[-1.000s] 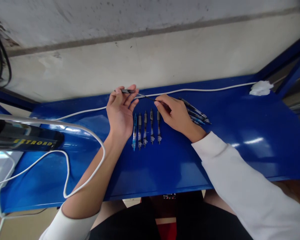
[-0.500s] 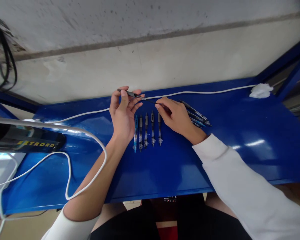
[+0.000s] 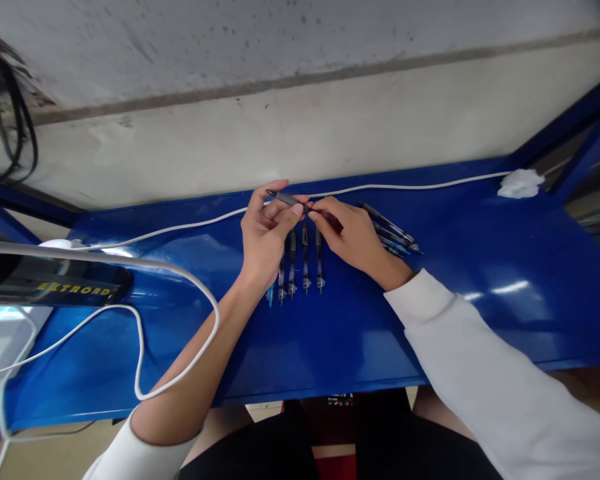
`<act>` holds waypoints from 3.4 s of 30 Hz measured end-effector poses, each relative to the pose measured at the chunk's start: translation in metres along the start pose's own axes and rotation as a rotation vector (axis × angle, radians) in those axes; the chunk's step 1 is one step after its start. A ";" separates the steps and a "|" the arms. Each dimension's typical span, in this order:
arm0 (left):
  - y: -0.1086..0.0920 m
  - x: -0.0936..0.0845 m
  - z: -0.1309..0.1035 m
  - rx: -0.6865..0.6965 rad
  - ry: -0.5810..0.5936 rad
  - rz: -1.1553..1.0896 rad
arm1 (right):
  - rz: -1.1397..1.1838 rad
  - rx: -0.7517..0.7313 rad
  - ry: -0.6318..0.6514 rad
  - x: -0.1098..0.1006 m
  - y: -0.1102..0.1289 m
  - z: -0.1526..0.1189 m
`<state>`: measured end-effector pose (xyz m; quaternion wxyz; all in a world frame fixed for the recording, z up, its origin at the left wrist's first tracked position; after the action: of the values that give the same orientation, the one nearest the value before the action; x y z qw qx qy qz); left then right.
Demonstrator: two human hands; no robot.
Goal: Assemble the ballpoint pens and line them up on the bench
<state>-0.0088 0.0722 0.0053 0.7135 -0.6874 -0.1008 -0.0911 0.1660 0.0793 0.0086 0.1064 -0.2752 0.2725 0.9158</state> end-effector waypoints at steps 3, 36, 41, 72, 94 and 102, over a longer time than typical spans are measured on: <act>0.005 0.001 0.001 0.004 0.007 -0.023 | 0.032 0.023 0.008 0.002 -0.001 -0.001; -0.004 -0.025 0.011 -0.082 -0.124 -0.279 | -0.001 -0.039 -0.090 -0.008 0.003 0.003; -0.005 -0.018 0.008 -0.062 -0.086 -0.209 | -0.012 -0.107 -0.075 -0.008 0.008 0.006; -0.004 0.010 -0.005 0.011 -0.007 0.055 | 0.068 0.011 -0.031 0.002 -0.002 -0.002; -0.006 0.006 -0.004 0.032 -0.061 0.066 | 0.125 -0.069 -0.066 0.001 0.001 -0.001; -0.002 0.002 -0.001 0.031 -0.071 0.070 | 0.114 -0.130 -0.044 -0.001 0.007 0.003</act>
<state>-0.0070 0.0707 0.0078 0.7226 -0.6823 -0.1032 -0.0402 0.1628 0.0755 0.0143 0.0420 -0.2453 0.2255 0.9419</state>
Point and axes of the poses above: each hand's wrist, its own z-axis towards the middle knuckle, its own x-axis out of the palm, y = z × x, the point moved 6 cm from there along z, towards the middle knuckle, and after that the axes turned 14 degrees about -x, right-handed, at the moved point
